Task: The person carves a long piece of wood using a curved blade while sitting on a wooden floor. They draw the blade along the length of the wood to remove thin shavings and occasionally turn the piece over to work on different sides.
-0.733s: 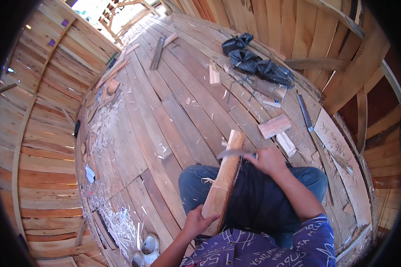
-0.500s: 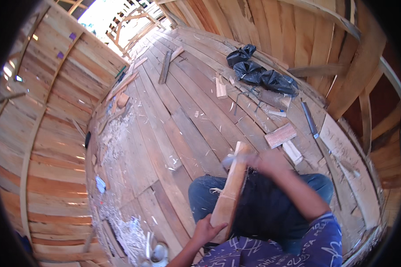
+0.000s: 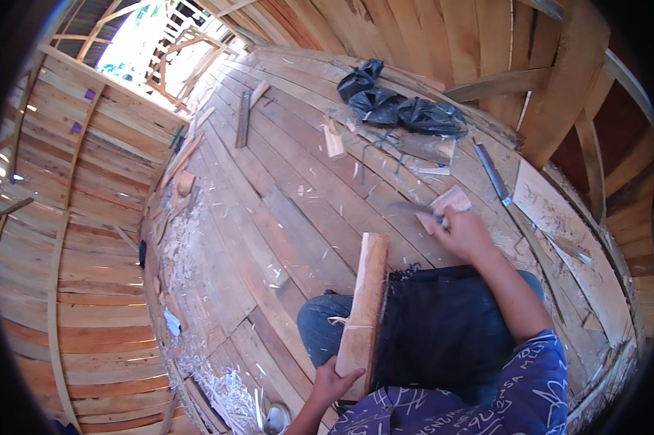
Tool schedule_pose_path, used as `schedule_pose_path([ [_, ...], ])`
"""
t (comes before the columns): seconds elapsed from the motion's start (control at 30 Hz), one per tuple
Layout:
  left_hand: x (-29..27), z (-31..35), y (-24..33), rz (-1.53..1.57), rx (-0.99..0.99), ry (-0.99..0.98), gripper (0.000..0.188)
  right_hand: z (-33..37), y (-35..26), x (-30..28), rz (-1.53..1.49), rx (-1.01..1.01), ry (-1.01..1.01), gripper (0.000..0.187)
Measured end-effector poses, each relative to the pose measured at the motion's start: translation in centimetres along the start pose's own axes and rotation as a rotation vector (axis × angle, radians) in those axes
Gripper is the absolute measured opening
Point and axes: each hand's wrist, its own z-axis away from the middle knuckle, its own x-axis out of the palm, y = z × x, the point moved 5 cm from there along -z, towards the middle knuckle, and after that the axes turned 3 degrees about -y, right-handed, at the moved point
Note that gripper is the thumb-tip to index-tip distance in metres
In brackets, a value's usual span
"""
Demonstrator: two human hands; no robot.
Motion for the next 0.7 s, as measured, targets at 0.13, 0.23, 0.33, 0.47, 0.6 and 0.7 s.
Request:
schedule_pose_path([
  [0.13,-0.2,0.4,0.9,-0.107,0.041,0.034,0.048,2.4,-7.5,3.5,-0.117,-0.402,-0.155,0.044],
  [0.23,-0.3,0.2,0.2,-0.086,-0.012,0.012,0.048,3.1,-8.2,5.5,0.006,-0.483,-0.212,0.046],
  [0.33,-0.1,0.3,0.2,-0.046,-0.007,0.023,0.046,2.0,-6.8,6.7,0.089,-0.443,-0.208,0.048],
  [0.47,0.3,-0.2,0.5,-0.095,-0.012,-0.036,0.047,-4.1,0.0,9.3,0.174,-0.177,-0.049,0.036],
  [0.6,-0.1,0.8,0.6,-0.040,0.084,0.018,0.048,-6.1,11.1,-0.3,0.133,0.358,0.175,0.047],
  [0.7,-0.1,0.7,0.4,0.025,-0.031,-0.018,0.049,-5.3,9.1,-1.0,-0.092,0.359,0.232,0.054],
])
